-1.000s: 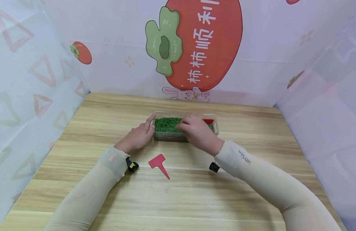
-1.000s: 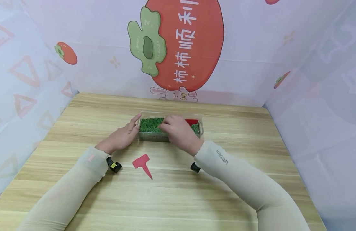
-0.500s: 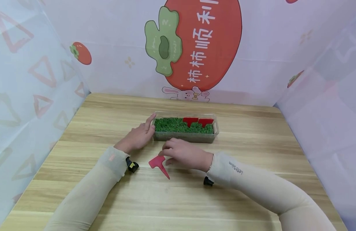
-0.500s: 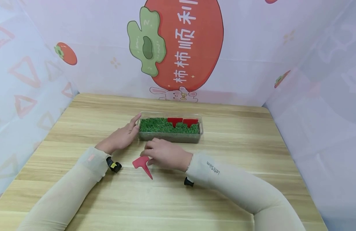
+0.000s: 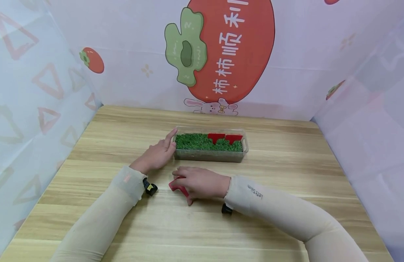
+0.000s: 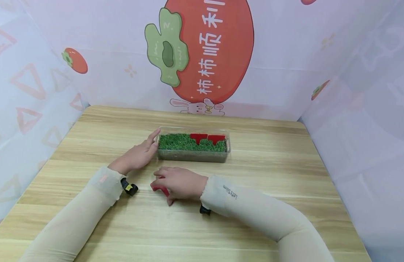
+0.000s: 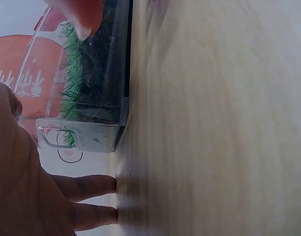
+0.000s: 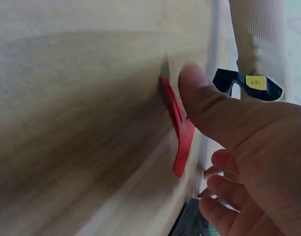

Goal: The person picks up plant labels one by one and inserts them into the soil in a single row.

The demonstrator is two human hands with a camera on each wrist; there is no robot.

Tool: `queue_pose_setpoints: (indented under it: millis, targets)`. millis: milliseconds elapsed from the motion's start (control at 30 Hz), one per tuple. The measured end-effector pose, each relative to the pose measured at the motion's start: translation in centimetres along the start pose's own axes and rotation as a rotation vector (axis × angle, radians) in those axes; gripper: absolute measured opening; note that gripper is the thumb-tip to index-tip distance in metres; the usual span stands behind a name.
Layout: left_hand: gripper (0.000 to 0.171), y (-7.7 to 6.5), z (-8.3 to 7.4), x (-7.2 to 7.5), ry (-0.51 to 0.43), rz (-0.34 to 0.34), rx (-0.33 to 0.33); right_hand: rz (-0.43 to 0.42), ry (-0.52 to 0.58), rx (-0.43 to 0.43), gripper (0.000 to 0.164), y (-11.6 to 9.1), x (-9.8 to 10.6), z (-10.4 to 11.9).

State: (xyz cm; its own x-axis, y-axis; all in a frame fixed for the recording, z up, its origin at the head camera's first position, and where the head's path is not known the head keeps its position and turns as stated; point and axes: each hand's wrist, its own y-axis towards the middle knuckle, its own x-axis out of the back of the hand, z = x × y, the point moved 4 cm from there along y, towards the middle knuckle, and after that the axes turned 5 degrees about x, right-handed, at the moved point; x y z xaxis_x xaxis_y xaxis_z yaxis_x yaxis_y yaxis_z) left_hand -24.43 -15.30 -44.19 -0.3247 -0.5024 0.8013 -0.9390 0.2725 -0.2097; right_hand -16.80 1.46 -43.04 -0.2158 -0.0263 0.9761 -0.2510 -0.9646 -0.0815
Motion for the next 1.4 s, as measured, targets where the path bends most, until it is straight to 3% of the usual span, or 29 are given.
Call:
queue_pose_setpoints:
  millis: [333,600,833,1100,1400]
  targets:
    - [0.059,-0.1,-0.1,0.0,-0.001,-0.001,0.002,0.011,0.015,0.034,0.076,0.5,-0.8,-0.3]
    - [0.058,0.0,0.0,0.0,-0.003,-0.005,0.004,0.02,-0.021,-0.014,0.073,0.9,-0.6,-0.1]
    - [0.058,0.0,0.1,-0.1,0.014,-0.002,-0.006,0.05,-0.09,-0.099,0.087,1.2,-0.9,-0.1]
    - [0.058,0.0,0.0,0.0,0.004,-0.008,-0.006,0.015,-0.13,-0.106,0.082,0.9,-0.6,0.1]
    - [0.058,0.1,0.2,-0.1,0.02,-0.015,-0.007,-0.152,-0.534,-0.023,0.075,0.1,-0.1,2.1]
